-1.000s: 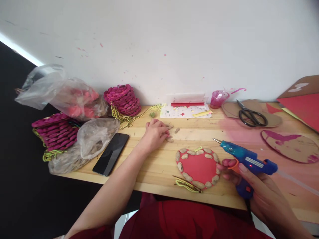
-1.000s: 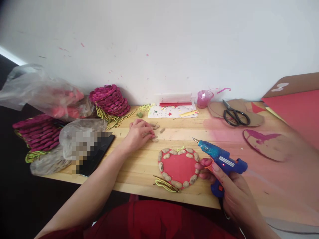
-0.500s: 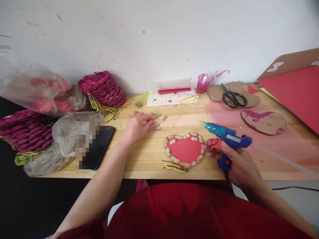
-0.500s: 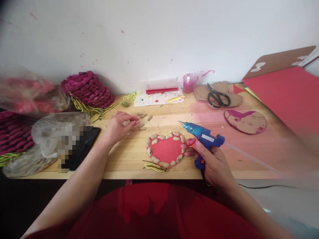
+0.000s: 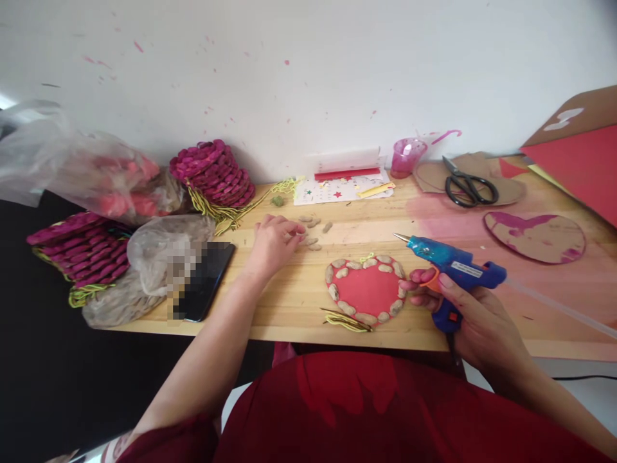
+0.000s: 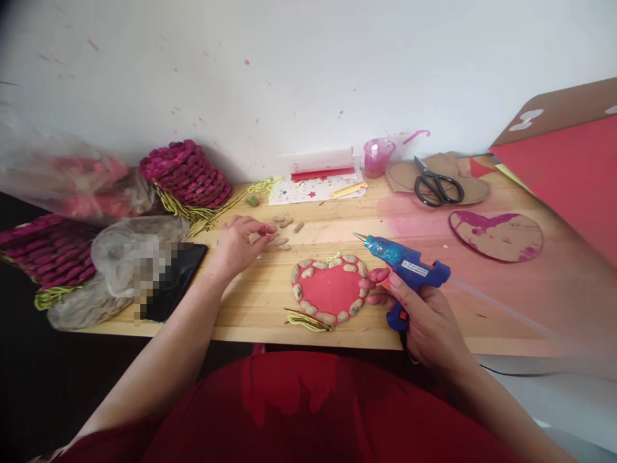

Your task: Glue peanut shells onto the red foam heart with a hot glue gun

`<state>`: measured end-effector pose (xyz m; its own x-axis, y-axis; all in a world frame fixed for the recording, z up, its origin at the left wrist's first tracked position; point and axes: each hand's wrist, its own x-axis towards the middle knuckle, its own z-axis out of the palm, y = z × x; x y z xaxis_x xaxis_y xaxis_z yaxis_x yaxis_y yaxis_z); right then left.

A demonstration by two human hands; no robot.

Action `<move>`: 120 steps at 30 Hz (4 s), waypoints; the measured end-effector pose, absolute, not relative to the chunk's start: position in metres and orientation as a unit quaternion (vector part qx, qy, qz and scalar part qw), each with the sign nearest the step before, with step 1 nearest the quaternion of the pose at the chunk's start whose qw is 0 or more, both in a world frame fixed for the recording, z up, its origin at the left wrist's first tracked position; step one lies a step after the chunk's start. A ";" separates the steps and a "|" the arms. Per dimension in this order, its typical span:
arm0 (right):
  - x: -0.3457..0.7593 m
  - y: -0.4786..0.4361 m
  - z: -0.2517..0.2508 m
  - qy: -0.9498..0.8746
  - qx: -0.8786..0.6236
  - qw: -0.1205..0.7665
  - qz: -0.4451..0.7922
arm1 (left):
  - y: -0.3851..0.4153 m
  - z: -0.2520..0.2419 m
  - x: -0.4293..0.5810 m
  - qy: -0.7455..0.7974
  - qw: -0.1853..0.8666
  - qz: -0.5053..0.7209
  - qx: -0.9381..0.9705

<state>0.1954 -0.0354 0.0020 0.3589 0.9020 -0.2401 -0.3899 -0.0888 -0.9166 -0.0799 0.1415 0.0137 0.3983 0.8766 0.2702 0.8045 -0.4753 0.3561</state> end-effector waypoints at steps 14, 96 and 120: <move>0.198 -0.036 -0.003 -0.248 -0.540 0.622 0.511 | 0.137 0.014 -0.069 0.510 0.092 0.179 0.836; 0.195 -0.036 0.006 -0.269 -0.520 0.622 0.520 | 0.072 0.030 -0.028 0.323 0.086 0.171 0.927; 0.198 -0.038 0.004 -0.287 -0.510 0.610 0.535 | 0.079 0.029 -0.028 0.345 0.052 0.204 0.915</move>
<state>0.1983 -0.0381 0.0036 0.2632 0.9449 -0.1944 -0.3593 -0.0910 -0.9288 -0.0284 0.0792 0.0288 0.6791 0.6519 0.3373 0.6093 -0.7569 0.2363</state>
